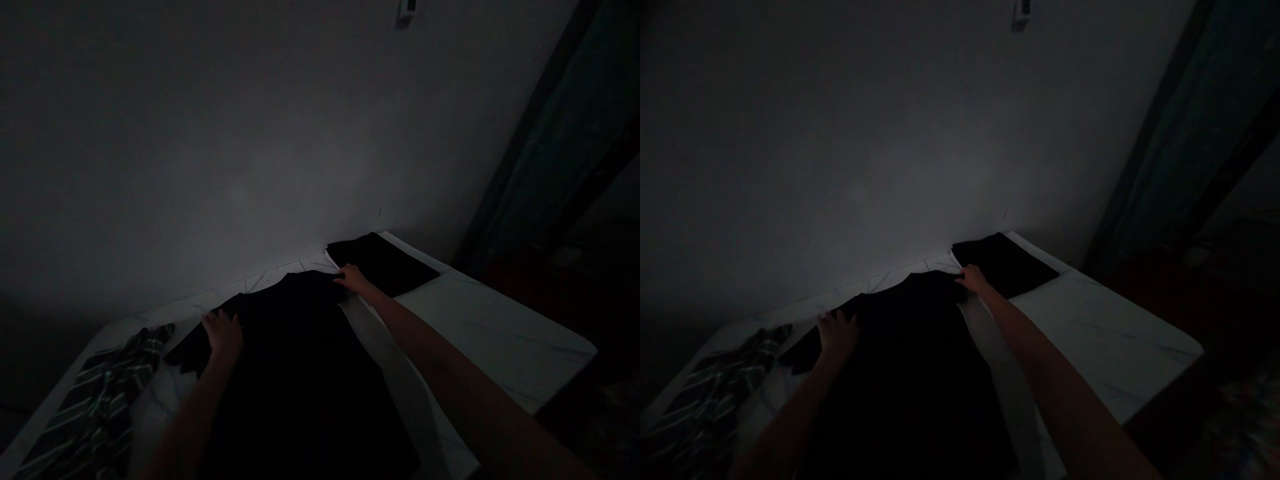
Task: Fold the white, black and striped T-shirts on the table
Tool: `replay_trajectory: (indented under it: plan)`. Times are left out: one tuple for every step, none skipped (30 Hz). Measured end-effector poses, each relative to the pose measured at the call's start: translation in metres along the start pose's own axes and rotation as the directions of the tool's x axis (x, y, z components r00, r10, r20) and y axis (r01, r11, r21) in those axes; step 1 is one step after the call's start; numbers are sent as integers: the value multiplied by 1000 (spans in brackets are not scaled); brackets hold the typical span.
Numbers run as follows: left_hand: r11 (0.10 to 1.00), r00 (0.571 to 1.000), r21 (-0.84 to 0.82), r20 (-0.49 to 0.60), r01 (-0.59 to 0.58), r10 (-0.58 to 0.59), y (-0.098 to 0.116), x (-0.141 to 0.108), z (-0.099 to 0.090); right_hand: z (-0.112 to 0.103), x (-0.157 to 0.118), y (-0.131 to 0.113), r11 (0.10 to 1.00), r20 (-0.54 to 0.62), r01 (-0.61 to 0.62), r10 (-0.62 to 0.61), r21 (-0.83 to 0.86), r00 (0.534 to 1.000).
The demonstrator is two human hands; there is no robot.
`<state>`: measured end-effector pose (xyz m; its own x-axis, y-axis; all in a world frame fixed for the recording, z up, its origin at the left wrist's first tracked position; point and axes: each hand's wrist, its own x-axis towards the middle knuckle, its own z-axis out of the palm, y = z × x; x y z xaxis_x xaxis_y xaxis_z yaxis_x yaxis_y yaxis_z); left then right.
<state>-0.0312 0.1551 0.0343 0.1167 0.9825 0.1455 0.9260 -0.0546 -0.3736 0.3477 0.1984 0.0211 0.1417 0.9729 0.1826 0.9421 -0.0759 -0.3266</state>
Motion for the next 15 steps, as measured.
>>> replay_trajectory:
  plan:
    - [999,1000,-22,7,-28,28,19,2,-14,2,4,1,1000,16,12,-12,13,1000]
    - [991,996,-97,-10,-92,91,42,3,-28,4,7,1,999,28,21,-21,28,999]
    - [963,985,-206,-36,-175,171,68,5,-41,6,10,0,999,39,27,-29,44,999]
    - [923,971,-301,-77,-238,226,95,7,-51,8,12,-1,997,47,34,-37,63,998]
    - [889,960,-364,-114,-278,254,121,8,-58,10,13,-2,996,52,41,-46,84,998]
    - [860,952,-409,-140,-306,272,146,9,-62,11,14,-2,993,55,49,-55,106,997]
    - [838,948,-443,-147,-318,282,168,9,-63,12,14,-3,990,53,55,-62,127,997]
    - [824,946,-465,-146,-323,288,185,9,-61,13,14,-4,987,49,60,-68,147,997]
    - [815,946,-481,-144,-324,291,199,9,-57,13,14,-4,984,42,63,-71,164,997]
    - [809,946,-492,-147,-323,289,208,8,-52,12,15,-4,982,35,65,-72,177,997]
    - [805,946,-497,-156,-323,282,214,7,-47,12,15,-3,981,28,63,-69,185,997]
    - [804,946,-499,-174,-323,272,217,6,-42,11,16,-2,980,20,58,-63,189,998]
    - [805,945,-497,-194,-325,262,219,5,-39,9,17,0,981,11,50,-53,187,999]
    - [807,944,-491,-210,-328,256,219,4,-36,8,18,2,983,1,39,-40,179,999]
    - [811,943,-484,-215,-330,255,219,3,-34,6,19,5,986,-8,24,-23,166,1000]
